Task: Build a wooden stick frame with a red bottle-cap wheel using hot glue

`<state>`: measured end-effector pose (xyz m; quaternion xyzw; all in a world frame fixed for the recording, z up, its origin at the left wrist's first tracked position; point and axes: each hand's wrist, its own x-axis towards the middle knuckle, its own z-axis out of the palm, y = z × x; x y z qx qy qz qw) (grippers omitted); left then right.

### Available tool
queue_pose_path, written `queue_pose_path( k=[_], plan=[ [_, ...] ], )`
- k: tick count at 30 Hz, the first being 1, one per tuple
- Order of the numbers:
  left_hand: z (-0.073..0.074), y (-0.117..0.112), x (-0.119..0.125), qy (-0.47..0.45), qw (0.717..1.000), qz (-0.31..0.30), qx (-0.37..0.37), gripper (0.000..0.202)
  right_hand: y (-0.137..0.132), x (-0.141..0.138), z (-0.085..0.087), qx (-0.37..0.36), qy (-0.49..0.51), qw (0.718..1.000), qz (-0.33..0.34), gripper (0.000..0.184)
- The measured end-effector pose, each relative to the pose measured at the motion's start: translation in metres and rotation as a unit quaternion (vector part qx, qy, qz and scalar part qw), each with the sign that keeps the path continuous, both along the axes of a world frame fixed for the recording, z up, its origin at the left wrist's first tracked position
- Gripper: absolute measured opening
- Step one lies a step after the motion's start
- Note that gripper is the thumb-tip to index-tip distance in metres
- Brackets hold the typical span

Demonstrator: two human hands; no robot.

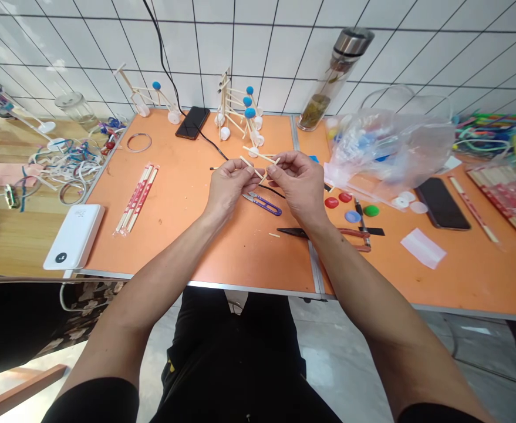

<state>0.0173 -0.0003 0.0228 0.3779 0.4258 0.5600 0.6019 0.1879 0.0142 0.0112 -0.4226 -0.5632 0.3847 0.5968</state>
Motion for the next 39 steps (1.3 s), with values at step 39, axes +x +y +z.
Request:
queue_pose_path(
  k=[39],
  plan=[
    [-0.0011, -0.0009, 0.0004, -0.007, 1.0, 0.001, 0.004, 0.016, -0.0019, -0.0008, 0.0016, 0.012, -0.011, 1.0, -0.008, 0.038]
  ],
)
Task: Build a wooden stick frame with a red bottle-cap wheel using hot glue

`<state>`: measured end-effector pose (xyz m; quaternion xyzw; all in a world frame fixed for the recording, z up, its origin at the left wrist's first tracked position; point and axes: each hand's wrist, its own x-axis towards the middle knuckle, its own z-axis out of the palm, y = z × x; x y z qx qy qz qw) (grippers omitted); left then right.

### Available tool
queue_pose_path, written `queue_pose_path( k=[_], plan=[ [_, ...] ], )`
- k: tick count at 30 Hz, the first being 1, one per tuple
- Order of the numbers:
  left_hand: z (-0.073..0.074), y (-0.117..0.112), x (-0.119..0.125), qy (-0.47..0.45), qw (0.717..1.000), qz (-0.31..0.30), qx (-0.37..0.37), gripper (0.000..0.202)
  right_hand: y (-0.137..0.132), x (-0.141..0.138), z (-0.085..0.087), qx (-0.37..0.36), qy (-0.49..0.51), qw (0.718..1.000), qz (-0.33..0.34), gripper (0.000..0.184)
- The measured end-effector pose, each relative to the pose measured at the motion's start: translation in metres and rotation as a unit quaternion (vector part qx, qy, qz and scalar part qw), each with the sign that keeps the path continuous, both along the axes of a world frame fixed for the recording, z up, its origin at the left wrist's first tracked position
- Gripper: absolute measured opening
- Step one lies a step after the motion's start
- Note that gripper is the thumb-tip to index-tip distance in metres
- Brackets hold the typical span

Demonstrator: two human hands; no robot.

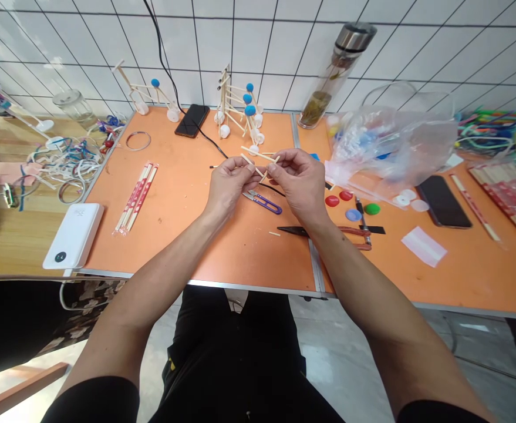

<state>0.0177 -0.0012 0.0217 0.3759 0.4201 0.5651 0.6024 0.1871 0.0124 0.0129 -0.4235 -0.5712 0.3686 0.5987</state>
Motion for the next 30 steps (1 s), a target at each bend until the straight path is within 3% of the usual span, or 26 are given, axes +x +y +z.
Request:
queue_pose_path(
  k=[10, 30],
  plan=[
    [0.0019, -0.0004, 0.0006, 0.016, 1.0, 0.005, -0.013, 0.017, 0.0016, 0.0018, -0.0023, -0.005, -0.012, 1.0, 0.005, 0.044],
    [0.0002, 0.0001, -0.0003, 0.009, 1.0, 0.003, -0.004, 0.018, 0.0003, 0.0026, -0.0014, 0.01, -0.003, 1.0, 0.006, 0.033]
  ],
)
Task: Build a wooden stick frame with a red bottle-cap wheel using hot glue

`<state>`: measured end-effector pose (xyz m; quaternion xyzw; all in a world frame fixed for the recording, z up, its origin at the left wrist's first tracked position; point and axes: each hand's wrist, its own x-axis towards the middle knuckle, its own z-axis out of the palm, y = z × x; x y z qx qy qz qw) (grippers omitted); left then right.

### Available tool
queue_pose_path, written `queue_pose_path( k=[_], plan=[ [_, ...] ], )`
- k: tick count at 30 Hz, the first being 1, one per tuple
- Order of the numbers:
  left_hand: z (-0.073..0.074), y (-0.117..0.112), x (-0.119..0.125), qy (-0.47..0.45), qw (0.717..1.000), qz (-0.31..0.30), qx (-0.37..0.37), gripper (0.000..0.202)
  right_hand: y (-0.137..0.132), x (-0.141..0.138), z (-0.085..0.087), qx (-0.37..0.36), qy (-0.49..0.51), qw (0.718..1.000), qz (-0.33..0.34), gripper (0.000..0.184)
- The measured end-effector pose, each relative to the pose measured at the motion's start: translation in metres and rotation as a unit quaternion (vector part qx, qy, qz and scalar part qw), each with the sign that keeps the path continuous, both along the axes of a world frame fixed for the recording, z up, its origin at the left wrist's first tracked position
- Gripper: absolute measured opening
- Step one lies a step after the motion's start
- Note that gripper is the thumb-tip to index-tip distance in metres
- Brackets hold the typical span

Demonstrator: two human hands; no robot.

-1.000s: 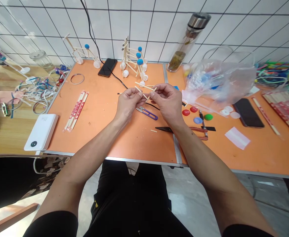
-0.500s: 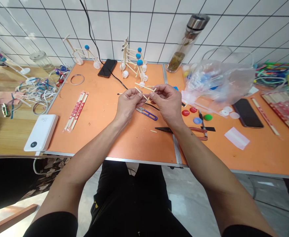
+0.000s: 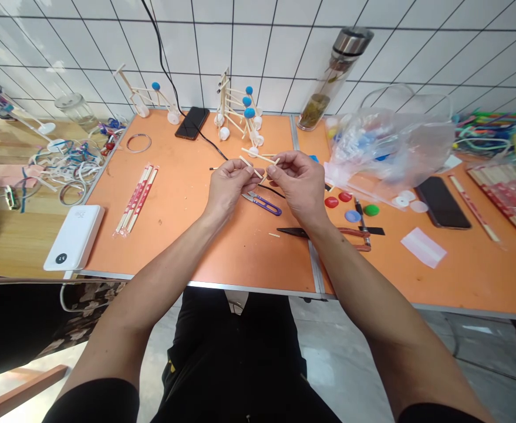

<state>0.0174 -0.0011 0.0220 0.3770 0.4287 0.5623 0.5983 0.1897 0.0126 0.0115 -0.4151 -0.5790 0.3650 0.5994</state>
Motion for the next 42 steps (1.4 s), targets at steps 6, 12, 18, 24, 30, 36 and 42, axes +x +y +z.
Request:
queue_pose_path(
  k=[6, 12, 18, 24, 30, 36, 42],
  plan=[
    [-0.001, 0.001, -0.001, -0.005, 1.0, -0.009, 0.013, 0.018, 0.004, 0.003, -0.006, 0.011, -0.011, 1.0, 0.003, 0.038],
    [-0.002, 0.002, 0.0, -0.002, 1.0, -0.012, 0.017, 0.018, 0.004, 0.002, -0.005, 0.006, -0.009, 1.0, -0.001, 0.04],
    [-0.003, 0.002, -0.002, 0.016, 1.0, -0.007, 0.014, 0.014, 0.007, 0.01, -0.003, 0.015, -0.014, 1.0, -0.013, 0.041],
    [-0.013, 0.006, -0.001, 0.191, 0.977, -0.077, 0.059, 0.016, 0.018, 0.031, -0.003, 0.033, 0.001, 0.997, -0.063, 0.039],
    [-0.011, -0.008, 0.003, 0.537, 0.81, -0.169, 0.162, 0.024, 0.021, 0.041, -0.002, 0.046, -0.002, 0.996, -0.076, 0.037],
    [-0.007, -0.014, 0.004, 0.591, 0.764, -0.196, 0.169, 0.029, 0.015, 0.035, 0.001, 0.042, -0.014, 0.997, -0.067, 0.034],
    [-0.008, -0.006, 0.001, 0.521, 0.825, -0.147, 0.163, 0.011, 0.012, 0.03, 0.002, 0.024, -0.004, 0.998, -0.053, 0.031]
  ],
)
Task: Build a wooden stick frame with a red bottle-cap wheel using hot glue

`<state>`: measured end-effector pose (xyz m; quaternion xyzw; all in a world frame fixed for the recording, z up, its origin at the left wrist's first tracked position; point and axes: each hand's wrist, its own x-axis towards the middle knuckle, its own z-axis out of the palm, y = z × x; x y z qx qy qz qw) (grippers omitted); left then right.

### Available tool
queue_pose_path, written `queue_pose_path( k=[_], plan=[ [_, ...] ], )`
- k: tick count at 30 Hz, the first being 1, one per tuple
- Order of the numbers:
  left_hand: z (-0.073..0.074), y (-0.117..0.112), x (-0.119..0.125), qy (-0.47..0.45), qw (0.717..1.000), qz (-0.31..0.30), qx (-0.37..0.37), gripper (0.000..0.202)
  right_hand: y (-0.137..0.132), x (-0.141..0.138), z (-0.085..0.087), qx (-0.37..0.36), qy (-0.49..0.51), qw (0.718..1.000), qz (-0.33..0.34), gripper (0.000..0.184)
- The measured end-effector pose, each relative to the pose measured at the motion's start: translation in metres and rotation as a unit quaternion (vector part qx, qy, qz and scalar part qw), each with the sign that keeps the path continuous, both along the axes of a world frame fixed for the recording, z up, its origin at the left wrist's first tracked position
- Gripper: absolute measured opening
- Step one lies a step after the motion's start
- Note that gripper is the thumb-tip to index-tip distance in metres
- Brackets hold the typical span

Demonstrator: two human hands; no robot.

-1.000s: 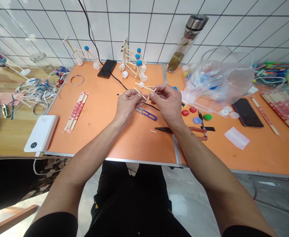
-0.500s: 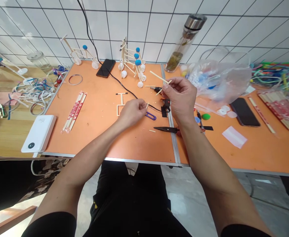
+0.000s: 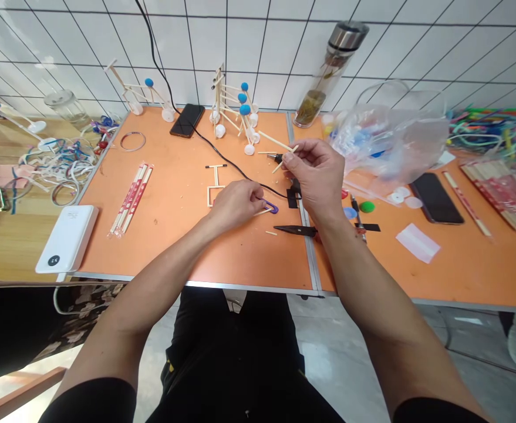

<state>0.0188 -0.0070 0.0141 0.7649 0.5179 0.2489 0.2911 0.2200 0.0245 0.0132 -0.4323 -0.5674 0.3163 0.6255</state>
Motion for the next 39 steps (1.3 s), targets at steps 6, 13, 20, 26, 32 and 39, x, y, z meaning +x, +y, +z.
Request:
queue_pose_path(
  k=[6, 13, 20, 26, 32, 39],
  plan=[
    [-0.003, 0.008, 0.001, -0.216, 0.97, 0.081, 0.081, 0.01, -0.006, -0.011, 0.001, -0.009, -0.001, 1.0, 0.029, 0.04],
    [-0.003, 0.007, 0.006, -0.262, 0.959, 0.091, 0.055, 0.004, -0.011, -0.024, 0.0, -0.029, -0.016, 0.999, 0.039, 0.05],
    [0.0, 0.009, 0.005, -0.27, 0.957, 0.097, 0.045, 0.012, -0.013, -0.025, 0.001, -0.029, -0.016, 0.998, 0.047, 0.045],
    [-0.001, 0.01, 0.002, -0.265, 0.959, 0.087, 0.053, 0.009, -0.013, -0.025, 0.001, -0.024, -0.001, 0.998, 0.057, 0.049],
    [-0.001, 0.01, 0.002, -0.263, 0.96, 0.074, 0.059, 0.016, -0.016, -0.027, 0.005, -0.025, -0.014, 0.998, 0.055, 0.048],
    [-0.003, 0.014, -0.002, -0.267, 0.957, 0.089, 0.068, 0.014, -0.015, -0.029, 0.001, -0.055, 0.005, 0.996, 0.074, 0.042]
  ],
)
